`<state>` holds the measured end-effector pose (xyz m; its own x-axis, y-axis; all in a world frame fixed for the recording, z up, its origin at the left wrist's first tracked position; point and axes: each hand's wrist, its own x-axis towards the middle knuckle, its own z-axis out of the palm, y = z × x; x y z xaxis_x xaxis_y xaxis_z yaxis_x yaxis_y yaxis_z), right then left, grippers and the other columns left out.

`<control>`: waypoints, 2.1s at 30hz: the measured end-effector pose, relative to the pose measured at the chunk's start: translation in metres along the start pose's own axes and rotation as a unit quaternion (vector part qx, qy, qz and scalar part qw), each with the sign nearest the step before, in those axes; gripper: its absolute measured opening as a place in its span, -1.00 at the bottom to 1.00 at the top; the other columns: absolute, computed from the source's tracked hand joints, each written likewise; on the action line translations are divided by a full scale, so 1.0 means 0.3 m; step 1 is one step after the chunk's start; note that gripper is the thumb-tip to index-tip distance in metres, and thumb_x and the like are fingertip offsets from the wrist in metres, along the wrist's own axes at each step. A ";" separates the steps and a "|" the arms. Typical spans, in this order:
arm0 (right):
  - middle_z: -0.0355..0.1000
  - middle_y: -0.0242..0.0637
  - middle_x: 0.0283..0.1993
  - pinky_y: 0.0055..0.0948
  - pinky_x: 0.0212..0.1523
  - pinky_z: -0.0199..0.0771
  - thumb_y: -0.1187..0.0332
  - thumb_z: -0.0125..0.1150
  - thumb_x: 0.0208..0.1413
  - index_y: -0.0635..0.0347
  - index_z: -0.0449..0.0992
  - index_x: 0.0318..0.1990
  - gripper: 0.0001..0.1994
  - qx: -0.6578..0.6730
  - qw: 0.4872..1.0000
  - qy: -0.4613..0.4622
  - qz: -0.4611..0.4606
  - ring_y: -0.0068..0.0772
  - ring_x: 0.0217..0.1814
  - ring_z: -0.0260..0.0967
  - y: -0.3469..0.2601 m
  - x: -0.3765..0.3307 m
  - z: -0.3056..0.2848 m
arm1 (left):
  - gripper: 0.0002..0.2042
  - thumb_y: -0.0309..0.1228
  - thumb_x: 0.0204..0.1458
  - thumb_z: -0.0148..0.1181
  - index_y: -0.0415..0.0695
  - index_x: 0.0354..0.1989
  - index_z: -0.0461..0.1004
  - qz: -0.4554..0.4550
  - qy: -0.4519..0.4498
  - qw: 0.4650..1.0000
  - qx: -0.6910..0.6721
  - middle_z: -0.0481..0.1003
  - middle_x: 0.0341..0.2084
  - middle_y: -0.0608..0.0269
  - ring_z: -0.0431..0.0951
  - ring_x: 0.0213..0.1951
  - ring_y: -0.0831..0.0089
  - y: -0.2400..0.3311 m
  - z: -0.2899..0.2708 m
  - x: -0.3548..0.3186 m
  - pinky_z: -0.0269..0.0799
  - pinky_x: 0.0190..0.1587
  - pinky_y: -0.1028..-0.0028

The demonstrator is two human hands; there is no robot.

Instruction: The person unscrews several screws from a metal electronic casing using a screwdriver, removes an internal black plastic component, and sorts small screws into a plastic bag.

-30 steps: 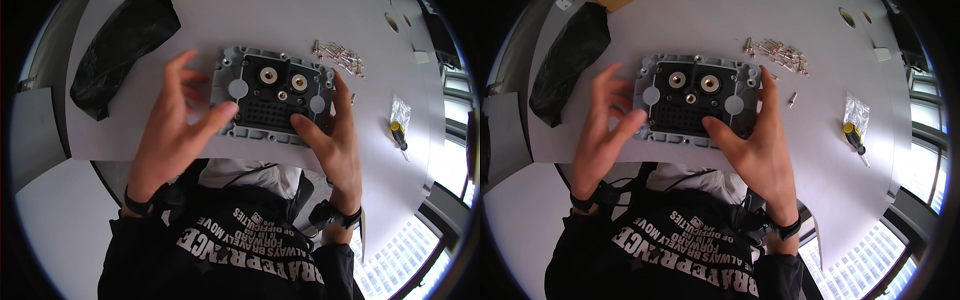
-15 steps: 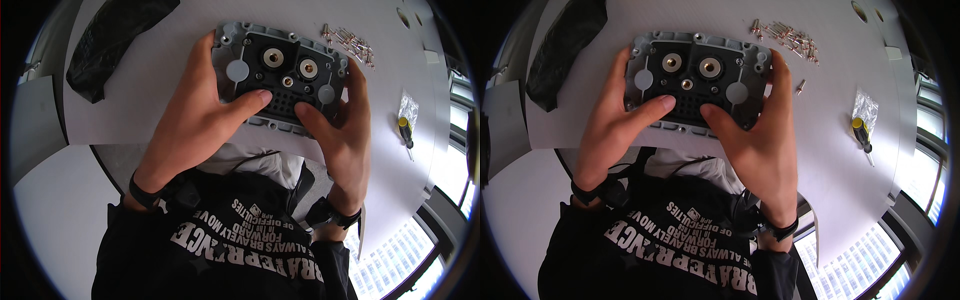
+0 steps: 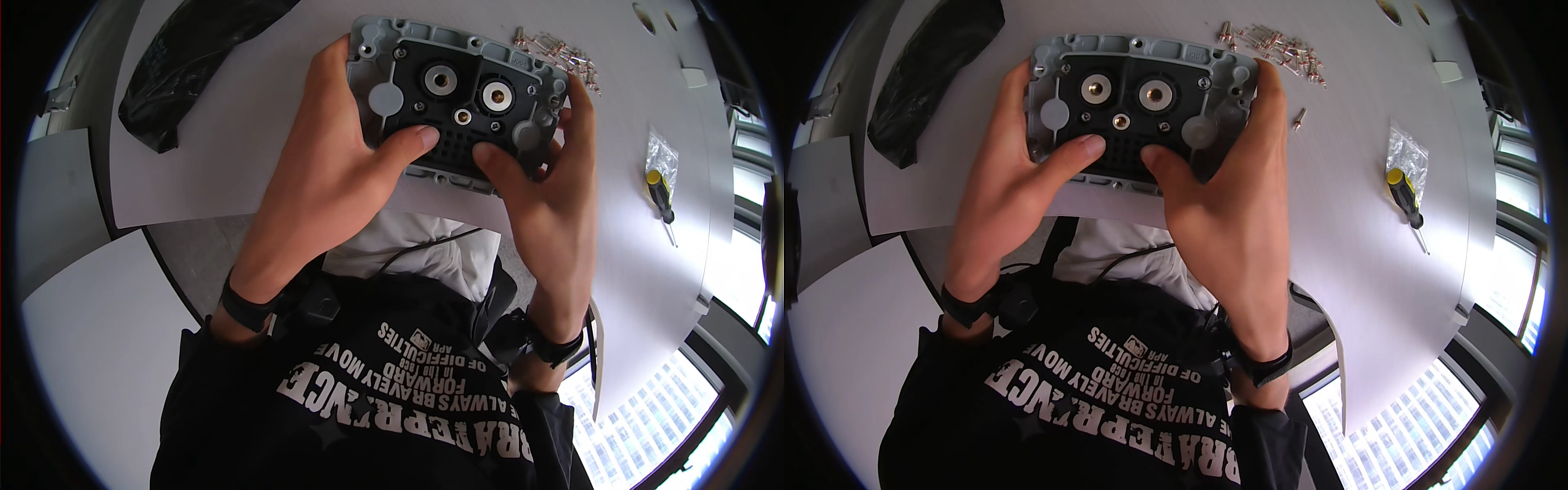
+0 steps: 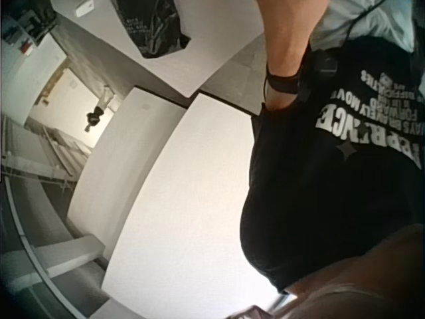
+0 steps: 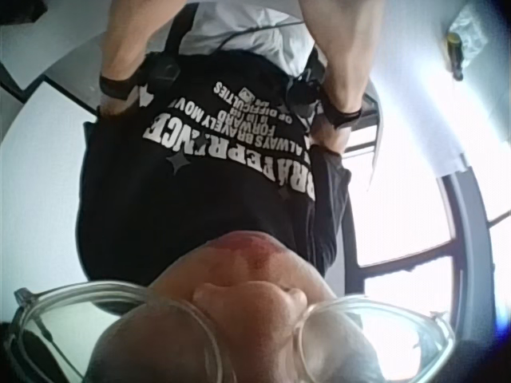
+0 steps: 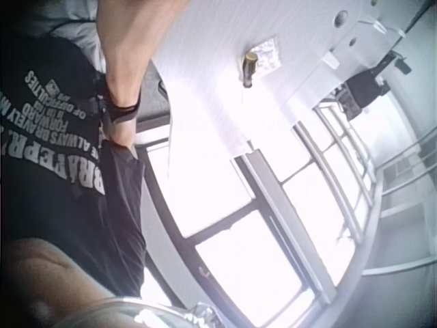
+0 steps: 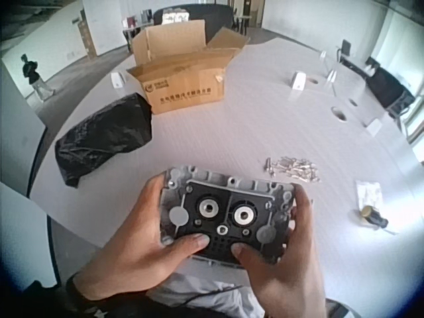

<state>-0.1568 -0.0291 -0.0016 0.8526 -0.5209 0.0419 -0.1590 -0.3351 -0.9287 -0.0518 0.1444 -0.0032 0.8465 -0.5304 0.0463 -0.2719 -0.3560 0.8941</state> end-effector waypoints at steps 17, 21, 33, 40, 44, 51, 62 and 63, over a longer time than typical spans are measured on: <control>0.30 0.16 0.32 -0.24 0.22 0.51 0.48 0.53 0.01 0.46 -0.10 0.54 0.04 0.064 0.997 -0.008 0.038 -0.02 0.26 0.42 -0.010 0.010 0.012 | -0.21 -0.57 0.12 0.32 -0.31 0.51 0.04 -0.016 -0.020 0.997 -0.070 0.41 0.25 0.06 0.41 0.28 0.35 0.009 0.006 0.004 0.34 0.30 0.39; 0.31 0.16 0.31 -0.24 0.27 0.47 0.48 0.53 -0.01 0.47 -0.06 0.53 0.02 0.020 0.999 -0.002 0.037 -0.02 0.28 0.41 -0.007 0.016 0.008 | -0.22 -0.58 0.12 0.31 -0.30 0.51 0.05 -0.018 -0.012 0.998 -0.050 0.41 0.25 0.06 0.41 0.28 0.34 0.011 0.005 0.000 0.34 0.29 0.40; 0.48 -0.07 0.20 -0.38 0.10 0.60 0.61 0.39 0.14 0.33 -0.09 0.60 -0.06 0.151 0.988 -0.009 0.027 -0.29 0.14 0.54 0.004 -0.001 0.021 | -0.13 -0.57 0.18 0.25 -0.27 0.61 -0.14 -0.061 -0.074 0.972 -0.215 0.30 0.35 0.12 0.35 0.31 0.39 0.006 -0.017 0.001 0.27 0.33 0.45; 0.34 -0.06 0.38 -0.38 0.19 0.54 0.61 0.34 0.18 0.31 -0.05 0.60 -0.11 0.232 0.972 -0.018 0.040 -0.26 0.29 0.45 -0.018 -0.011 0.032 | -0.10 -0.57 0.16 0.19 -0.23 0.63 -0.20 -0.041 -0.094 0.988 -0.118 0.23 0.40 0.17 0.36 0.22 0.49 -0.008 -0.052 -0.001 0.33 0.15 0.52; 0.40 -0.05 0.30 -0.36 0.19 0.55 0.62 0.36 0.18 0.24 -0.15 0.62 -0.04 0.215 0.975 -0.025 0.053 -0.27 0.24 0.48 -0.022 -0.003 0.025 | -0.10 -0.58 0.14 0.20 -0.23 0.63 -0.17 -0.069 -0.080 0.979 -0.175 0.26 0.39 0.18 0.33 0.28 0.48 -0.001 -0.041 0.000 0.30 0.21 0.50; 0.46 -0.08 0.22 -0.38 0.00 0.56 0.34 0.40 0.29 0.20 0.17 0.55 -0.26 0.096 0.995 -0.006 0.039 -0.31 0.05 0.53 0.035 0.017 -0.076 | -0.14 -0.59 0.11 0.21 -0.28 0.59 -0.09 -0.143 -0.075 0.945 -0.283 0.28 0.38 0.08 0.29 0.40 0.33 0.040 -0.032 0.006 0.21 0.38 0.41; 0.57 -0.12 -0.14 -0.28 -0.21 0.62 0.53 0.42 0.13 0.29 0.66 -0.11 -0.82 -0.321 0.943 0.089 -0.016 -0.19 -0.17 0.64 0.135 0.121 -0.226 | -0.22 -0.59 0.17 0.26 -0.24 0.55 0.01 -0.118 -0.054 0.940 -0.317 0.44 0.22 0.18 0.45 0.19 0.47 0.017 -0.024 0.011 0.36 0.24 0.45; 0.57 -0.12 -0.15 -0.27 -0.21 0.61 0.54 0.41 0.13 0.30 0.65 -0.13 -0.84 -0.326 0.941 0.085 -0.024 -0.18 -0.18 0.64 0.140 0.130 -0.225 | -0.22 -0.59 0.17 0.26 -0.24 0.55 0.01 -0.118 -0.048 0.940 -0.317 0.44 0.22 0.18 0.44 0.20 0.46 0.019 -0.024 0.011 0.36 0.25 0.44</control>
<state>-0.1637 -0.1165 -0.0140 0.7833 -0.5924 0.1883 -0.4412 -0.7432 -0.5029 -0.0471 0.1462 0.0053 0.7950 -0.5725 -0.2006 0.2717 0.0404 0.9615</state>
